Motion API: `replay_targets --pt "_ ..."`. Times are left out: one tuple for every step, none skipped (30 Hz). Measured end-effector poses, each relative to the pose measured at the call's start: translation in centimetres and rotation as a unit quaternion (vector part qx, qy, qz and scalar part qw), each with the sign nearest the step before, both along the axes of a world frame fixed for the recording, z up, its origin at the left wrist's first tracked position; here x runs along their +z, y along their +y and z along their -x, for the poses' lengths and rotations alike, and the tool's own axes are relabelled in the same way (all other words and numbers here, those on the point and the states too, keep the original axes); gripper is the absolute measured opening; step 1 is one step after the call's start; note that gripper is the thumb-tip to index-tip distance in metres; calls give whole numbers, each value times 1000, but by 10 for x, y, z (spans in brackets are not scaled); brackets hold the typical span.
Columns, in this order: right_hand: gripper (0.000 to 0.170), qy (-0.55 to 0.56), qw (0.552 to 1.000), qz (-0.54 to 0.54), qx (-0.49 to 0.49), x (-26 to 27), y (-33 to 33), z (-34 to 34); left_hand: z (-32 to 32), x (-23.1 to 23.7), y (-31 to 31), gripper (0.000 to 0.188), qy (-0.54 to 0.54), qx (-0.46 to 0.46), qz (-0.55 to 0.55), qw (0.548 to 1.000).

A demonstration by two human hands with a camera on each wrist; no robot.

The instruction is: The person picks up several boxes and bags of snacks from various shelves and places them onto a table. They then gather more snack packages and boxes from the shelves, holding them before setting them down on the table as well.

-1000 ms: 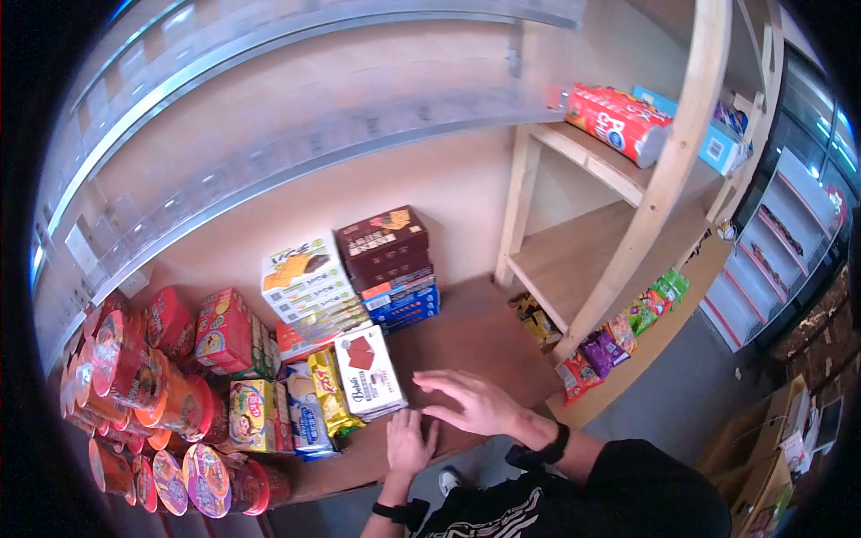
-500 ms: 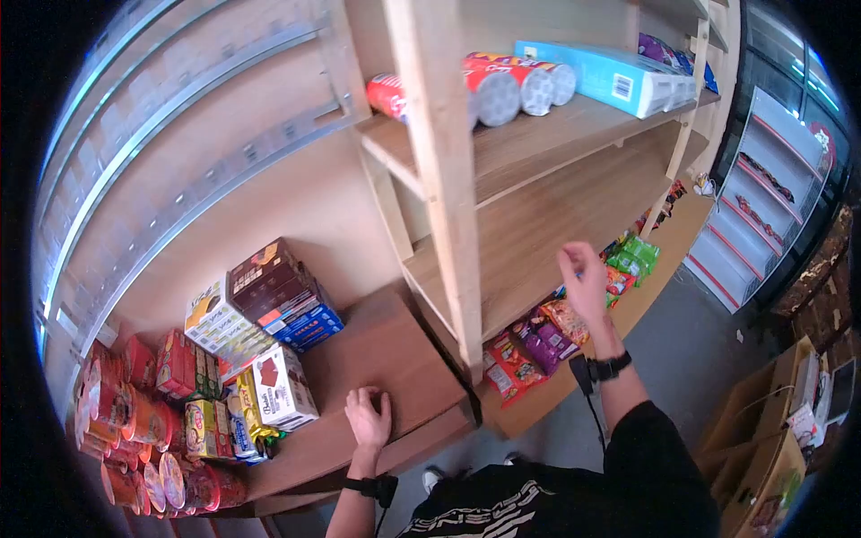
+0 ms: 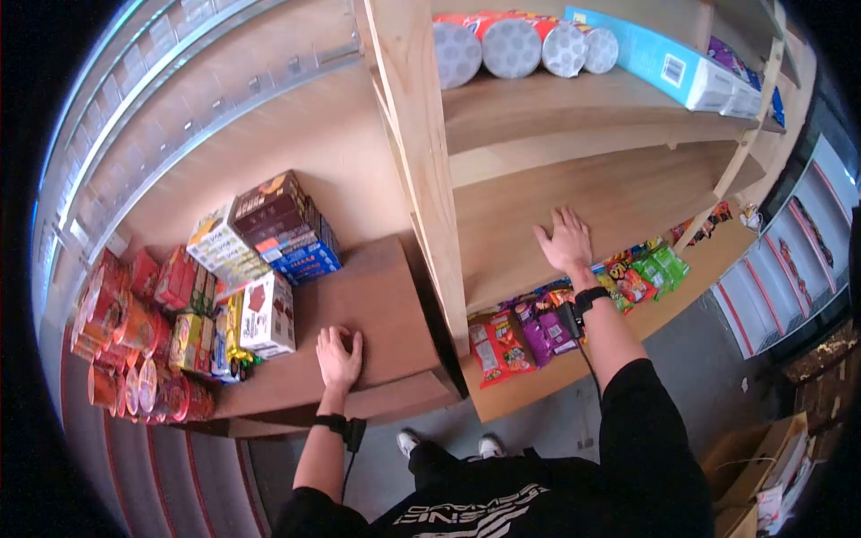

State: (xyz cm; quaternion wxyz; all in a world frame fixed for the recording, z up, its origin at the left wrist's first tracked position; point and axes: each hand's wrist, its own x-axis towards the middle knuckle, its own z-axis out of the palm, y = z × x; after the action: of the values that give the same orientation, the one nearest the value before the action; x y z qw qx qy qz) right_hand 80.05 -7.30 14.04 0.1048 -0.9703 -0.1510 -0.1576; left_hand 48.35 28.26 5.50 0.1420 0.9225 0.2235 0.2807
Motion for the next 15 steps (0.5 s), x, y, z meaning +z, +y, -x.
replay_targets --pt "67 9 1000 9 -2 1 1 0 -1 1 -1 25 6 4 8 1000" --pt "67 13 1000 10 4 2 1 1 0 1 -2 25 11 8 15 1000" --pt "66 12 1000 9 1 3 2 2 1 -1 -3 25 15 15 15 1000" --pt "66 7 1000 6 -2 4 3 2 0 0 -3 26 18 14 10 1000" --pt "66 5 1000 5 -1 1 3 0 -2 2 -2 27 18 12 3 1000" --pt "66 2 1000 1 2 2 3 -1 -2 4 -2 27 15 15 -2 1000" --pt "66 4 1000 3 1 1 3 -1 -3 7 -4 29 31 29 3 999" --pt "67 7 1000 8 -1 1 2 -2 -1 8 -7 30 48 44 11 998" --pt "67 7 1000 9 2 0 2 -2 -1 8 -9 33 63 67 -15 996" --pt "67 8 1000 11 1 -1 2 -3 0 3 -9 33 65 70 -12 995" --pt "67 9 1000 14 1 -2 2 -3 -1 -4 -8 35 59 86 -63 992" --pt "67 10 1000 16 4 -3 1 -2 -1 -9 -6 38 53 102 -115 987" --pt "67 8 1000 17 4 -2 1 -2 0 -4 -9 38 53 105 -114 987" --pt "67 4 1000 17 3 -1 2 -3 0 3 -10 41 57 75 -73 993" --pt "67 3 1000 16 4 -1 2 -4 0 8 -10 44 60 44 -32 997"
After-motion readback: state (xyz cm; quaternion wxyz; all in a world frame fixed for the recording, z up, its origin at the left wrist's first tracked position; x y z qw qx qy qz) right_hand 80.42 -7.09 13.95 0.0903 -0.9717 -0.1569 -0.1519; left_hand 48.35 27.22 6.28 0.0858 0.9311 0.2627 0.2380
